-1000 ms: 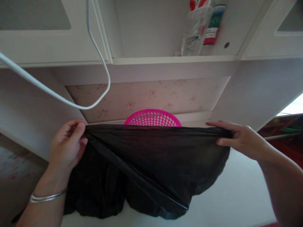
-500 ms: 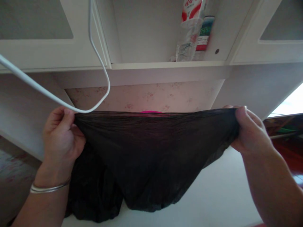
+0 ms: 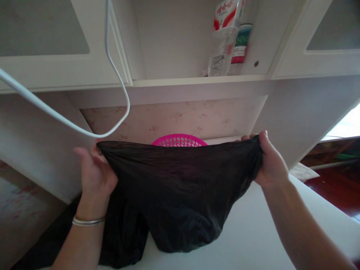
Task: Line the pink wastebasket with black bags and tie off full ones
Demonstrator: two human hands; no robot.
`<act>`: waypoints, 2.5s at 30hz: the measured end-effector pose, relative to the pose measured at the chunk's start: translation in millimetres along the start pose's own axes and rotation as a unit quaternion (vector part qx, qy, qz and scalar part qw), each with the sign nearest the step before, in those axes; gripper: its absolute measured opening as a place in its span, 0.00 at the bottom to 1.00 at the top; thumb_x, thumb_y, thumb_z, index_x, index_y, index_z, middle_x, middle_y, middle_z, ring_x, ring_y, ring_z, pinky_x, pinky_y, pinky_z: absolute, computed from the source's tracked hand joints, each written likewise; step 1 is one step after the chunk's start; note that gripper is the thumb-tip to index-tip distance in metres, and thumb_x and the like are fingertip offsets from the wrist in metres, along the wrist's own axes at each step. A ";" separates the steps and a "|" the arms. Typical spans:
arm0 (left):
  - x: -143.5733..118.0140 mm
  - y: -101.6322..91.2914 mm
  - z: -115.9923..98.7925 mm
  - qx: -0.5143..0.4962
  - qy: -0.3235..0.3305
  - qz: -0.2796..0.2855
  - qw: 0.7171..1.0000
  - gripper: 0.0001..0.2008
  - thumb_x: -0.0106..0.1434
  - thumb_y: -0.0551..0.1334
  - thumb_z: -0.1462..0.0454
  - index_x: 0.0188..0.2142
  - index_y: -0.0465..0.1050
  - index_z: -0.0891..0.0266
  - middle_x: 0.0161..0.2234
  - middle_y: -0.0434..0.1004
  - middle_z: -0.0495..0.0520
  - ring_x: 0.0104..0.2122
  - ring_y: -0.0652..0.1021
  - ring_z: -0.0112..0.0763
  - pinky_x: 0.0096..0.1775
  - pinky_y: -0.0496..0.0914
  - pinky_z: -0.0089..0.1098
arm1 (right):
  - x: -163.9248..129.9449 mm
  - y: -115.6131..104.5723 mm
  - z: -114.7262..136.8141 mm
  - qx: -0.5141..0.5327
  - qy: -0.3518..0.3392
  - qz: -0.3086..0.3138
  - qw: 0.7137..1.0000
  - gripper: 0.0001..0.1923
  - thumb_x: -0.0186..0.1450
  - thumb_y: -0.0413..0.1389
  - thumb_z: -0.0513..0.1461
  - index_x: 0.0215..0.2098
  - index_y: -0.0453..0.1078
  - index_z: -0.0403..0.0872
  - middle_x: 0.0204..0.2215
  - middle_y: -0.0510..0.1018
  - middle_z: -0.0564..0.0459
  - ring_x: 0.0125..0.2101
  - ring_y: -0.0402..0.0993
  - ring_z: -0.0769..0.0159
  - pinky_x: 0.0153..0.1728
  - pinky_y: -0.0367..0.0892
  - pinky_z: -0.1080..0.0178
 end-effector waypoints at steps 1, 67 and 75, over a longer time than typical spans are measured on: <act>-6.7 3.0 8.5 0.000 -0.014 0.027 1.000 0.35 0.47 0.71 0.35 0.43 0.81 0.58 0.39 0.85 0.51 0.44 0.82 0.40 0.43 0.79 0.34 | -0.1 1.8 -0.7 -0.003 -0.006 0.003 1.000 0.22 0.55 0.67 0.61 0.29 0.73 0.54 0.28 0.81 0.55 0.34 0.83 0.56 0.33 0.81 0.56; -138.6 62.8 84.0 0.070 -0.271 0.122 0.952 0.19 0.55 0.69 0.62 0.47 0.76 0.63 0.24 0.74 0.48 0.22 0.71 0.26 0.26 0.64 0.28 | -91.2 92.1 -40.5 -0.266 -0.134 0.257 0.919 0.09 0.65 0.66 0.39 0.44 0.78 0.51 0.32 0.80 0.56 0.30 0.74 0.72 0.32 0.69 0.70; -150.1 81.1 78.9 0.301 -0.133 0.284 0.901 0.10 0.69 0.59 0.65 0.34 0.79 0.58 0.26 0.73 0.47 0.21 0.72 0.25 0.26 0.66 0.28 | -107.7 110.6 -18.5 -0.268 -0.236 0.302 0.884 0.11 0.59 0.71 0.35 0.31 0.72 0.48 0.25 0.76 0.59 0.24 0.70 0.75 0.26 0.67 0.73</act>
Point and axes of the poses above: each hand's wrist, its own x-axis towards the middle knuckle, its own y-axis out of the palm, z = x × y, the point moved 9 cm from there along x, towards the middle knuckle
